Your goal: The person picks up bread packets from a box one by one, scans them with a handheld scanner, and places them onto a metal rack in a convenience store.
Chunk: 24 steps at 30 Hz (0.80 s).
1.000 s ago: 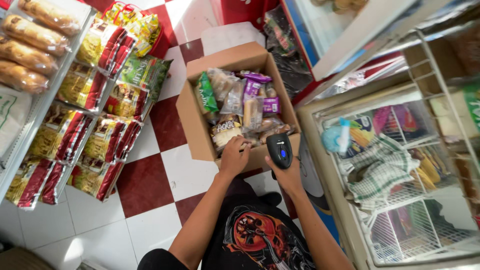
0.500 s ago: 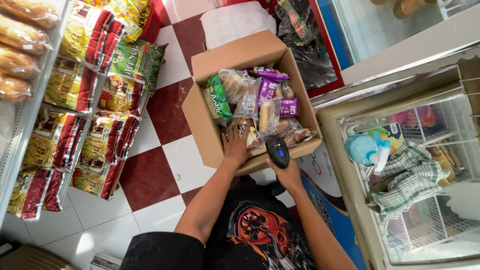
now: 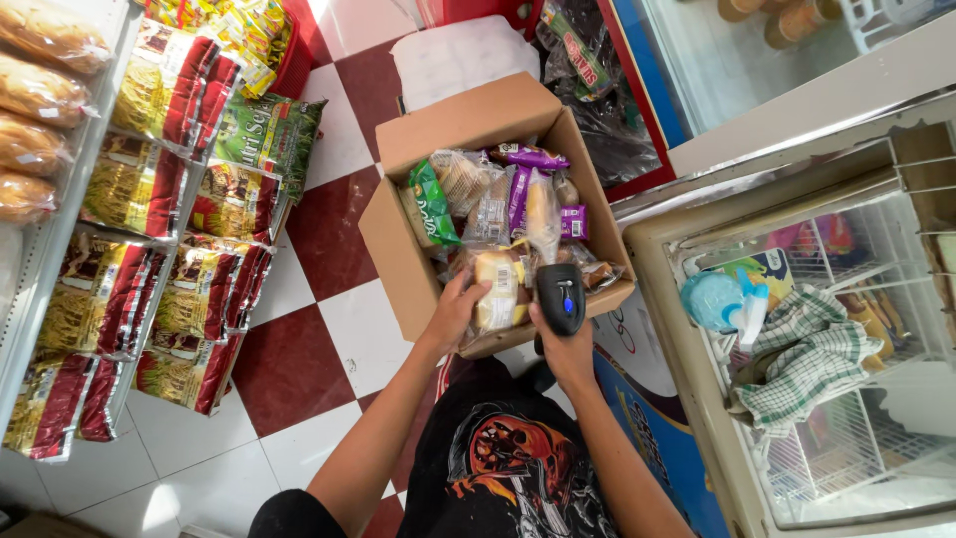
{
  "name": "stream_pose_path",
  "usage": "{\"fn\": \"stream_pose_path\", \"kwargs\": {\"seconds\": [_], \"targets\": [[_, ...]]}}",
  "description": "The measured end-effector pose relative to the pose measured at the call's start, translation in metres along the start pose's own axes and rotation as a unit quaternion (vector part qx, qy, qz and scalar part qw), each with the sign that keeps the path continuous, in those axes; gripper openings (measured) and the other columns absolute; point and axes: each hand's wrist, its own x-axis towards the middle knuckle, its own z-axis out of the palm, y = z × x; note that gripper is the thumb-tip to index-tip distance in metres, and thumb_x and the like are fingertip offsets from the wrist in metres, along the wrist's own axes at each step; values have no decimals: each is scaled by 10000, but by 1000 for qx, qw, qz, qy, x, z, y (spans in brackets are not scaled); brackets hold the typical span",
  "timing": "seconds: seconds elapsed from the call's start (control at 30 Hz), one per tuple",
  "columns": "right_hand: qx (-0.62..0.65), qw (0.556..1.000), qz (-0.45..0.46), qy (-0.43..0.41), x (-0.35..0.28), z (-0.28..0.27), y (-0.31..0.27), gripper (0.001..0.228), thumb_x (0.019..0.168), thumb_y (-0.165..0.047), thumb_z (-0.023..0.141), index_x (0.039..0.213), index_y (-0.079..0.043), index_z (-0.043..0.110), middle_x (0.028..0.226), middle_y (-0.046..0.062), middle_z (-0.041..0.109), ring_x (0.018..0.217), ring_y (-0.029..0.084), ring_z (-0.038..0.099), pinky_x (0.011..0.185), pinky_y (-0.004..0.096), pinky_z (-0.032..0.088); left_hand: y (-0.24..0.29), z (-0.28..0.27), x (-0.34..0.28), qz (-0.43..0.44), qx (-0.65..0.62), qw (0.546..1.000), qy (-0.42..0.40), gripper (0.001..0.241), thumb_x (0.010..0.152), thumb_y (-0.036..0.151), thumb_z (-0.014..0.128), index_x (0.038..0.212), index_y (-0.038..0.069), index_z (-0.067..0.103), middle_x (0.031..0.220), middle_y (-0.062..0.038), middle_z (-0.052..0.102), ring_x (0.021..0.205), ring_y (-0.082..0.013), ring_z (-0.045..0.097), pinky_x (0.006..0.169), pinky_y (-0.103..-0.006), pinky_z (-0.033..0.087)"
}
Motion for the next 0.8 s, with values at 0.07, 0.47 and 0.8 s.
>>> {"fn": "stream_pose_path", "kwargs": {"seconds": [0.07, 0.47, 0.8], "targets": [[4, 999, -37, -3, -3, -1, -15, 381, 868, -273, 832, 1104, -9, 694, 986, 38, 708, 889, 126, 638, 807, 297, 530, -4, 7, -6, -47, -142, 989, 8, 493, 968, 188, 637, 1391, -46, 540, 1221, -150, 702, 1045, -222, 721, 913, -365, 585], [121, 986, -93, -71, -28, -71, -51, 303, 822, -134, 860, 1039, 0, 696, 953, 23, 708, 823, 105, 661, 722, 272, 555, 76, 104, -85, 144, 112, 983, 21, 845, 826, 186, 769, 1503, 201, 263, 1376, -47, 497, 1104, -141, 655, 806, -311, 591], [-57, 974, -206, -77, -62, -133, -75, 371, 861, -218, 818, 1134, -9, 678, 955, 59, 734, 842, 150, 672, 755, 324, 544, 88, 149, -116, 175, 336, 925, -30, 780, 795, 167, 806, 1493, 145, 457, 1457, -137, 573, 1320, -261, 577, 1105, -389, 449]]}}
